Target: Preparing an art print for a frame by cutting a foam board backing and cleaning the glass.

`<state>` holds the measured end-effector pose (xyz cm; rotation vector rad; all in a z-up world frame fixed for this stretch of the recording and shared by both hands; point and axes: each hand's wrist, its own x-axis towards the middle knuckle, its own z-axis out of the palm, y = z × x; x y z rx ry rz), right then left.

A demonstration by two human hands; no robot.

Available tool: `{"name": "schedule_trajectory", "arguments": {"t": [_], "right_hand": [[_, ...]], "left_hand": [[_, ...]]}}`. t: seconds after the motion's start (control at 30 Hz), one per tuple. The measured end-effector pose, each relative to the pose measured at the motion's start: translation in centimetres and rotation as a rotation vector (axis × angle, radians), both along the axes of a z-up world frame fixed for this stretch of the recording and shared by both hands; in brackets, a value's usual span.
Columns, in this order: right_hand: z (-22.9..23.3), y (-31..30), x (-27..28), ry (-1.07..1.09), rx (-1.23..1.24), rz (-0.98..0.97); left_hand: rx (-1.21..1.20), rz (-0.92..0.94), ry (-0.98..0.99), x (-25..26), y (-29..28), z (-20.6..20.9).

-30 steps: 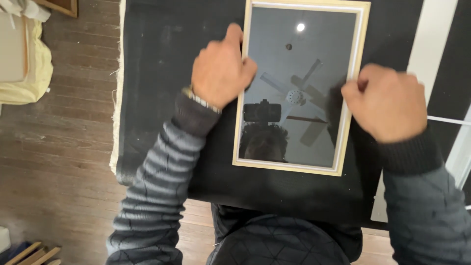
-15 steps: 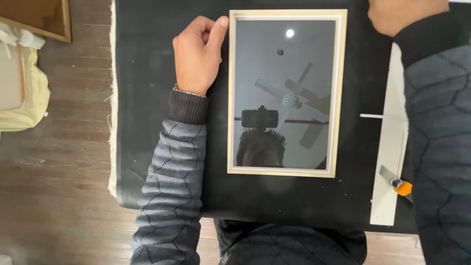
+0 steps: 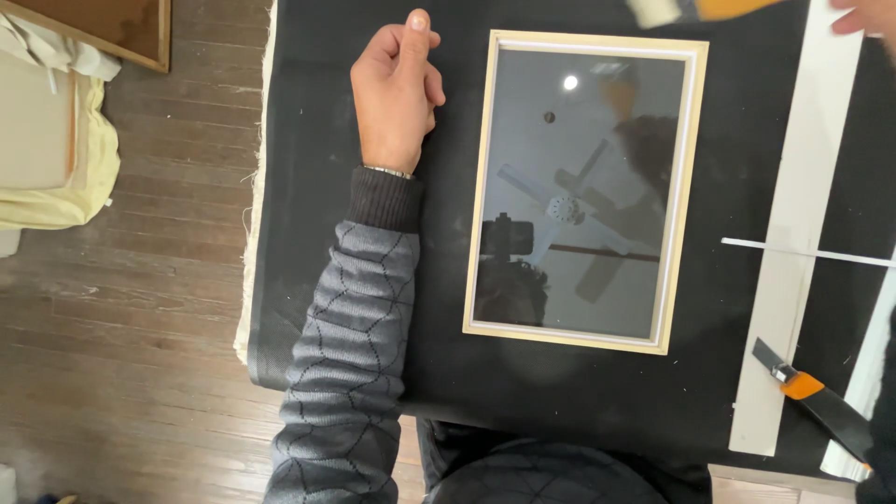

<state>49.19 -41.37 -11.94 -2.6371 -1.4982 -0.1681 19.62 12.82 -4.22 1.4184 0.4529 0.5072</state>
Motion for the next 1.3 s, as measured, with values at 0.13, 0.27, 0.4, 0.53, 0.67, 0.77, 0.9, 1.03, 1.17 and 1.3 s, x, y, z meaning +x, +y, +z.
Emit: {"name": "schedule_trajectory", "arguments": {"t": [0.13, 0.27, 0.4, 0.53, 0.67, 0.77, 0.9, 1.03, 1.17, 1.3], "right_hand": [[16.3, 17.2, -14.5, 0.259, 0.123, -0.055], [25.8, 28.4, -21.3, -0.191, -0.061, 0.424], [26.2, 28.5, -25.4, 0.575, -0.152, 0.500], [26.6, 28.0, -23.7, 0.682, 0.038, 0.412], [26.5, 28.4, -22.2, 0.215, -0.035, 0.071], [25.0, 22.9, -20.1, 0.571, -0.125, 0.460], [24.7, 21.8, -18.8, 0.807, 0.177, 0.093], [23.1, 18.0, -16.4, 0.563, -0.094, 0.072], [20.8, 16.0, -15.2, 0.677, -0.023, 0.057], [21.2, 15.5, -15.4, 0.483, 0.188, -0.033]], "left_hand": [[-0.136, -0.011, -0.050, 0.3, 0.4, -0.6], [-0.212, -0.031, -0.081, 0.1, 0.6, -1.2], [-0.228, -0.023, -0.079, -0.1, 0.7, -1.1], [-0.244, -0.035, -0.092, 0.3, 0.9, -0.8], [-0.266, -0.046, -0.081, -0.1, 0.4, -1.1], [-0.251, -0.033, -0.089, 0.3, 0.7, -0.9], [-0.251, -0.060, -0.094, 0.0, 0.5, -0.9], [-0.180, -0.055, -0.085, 0.1, 0.6, -0.8], [-0.150, -0.056, -0.066, 0.1, 0.5, -0.9], [-0.130, -0.050, -0.065, -0.1, 0.4, -0.7]]}}
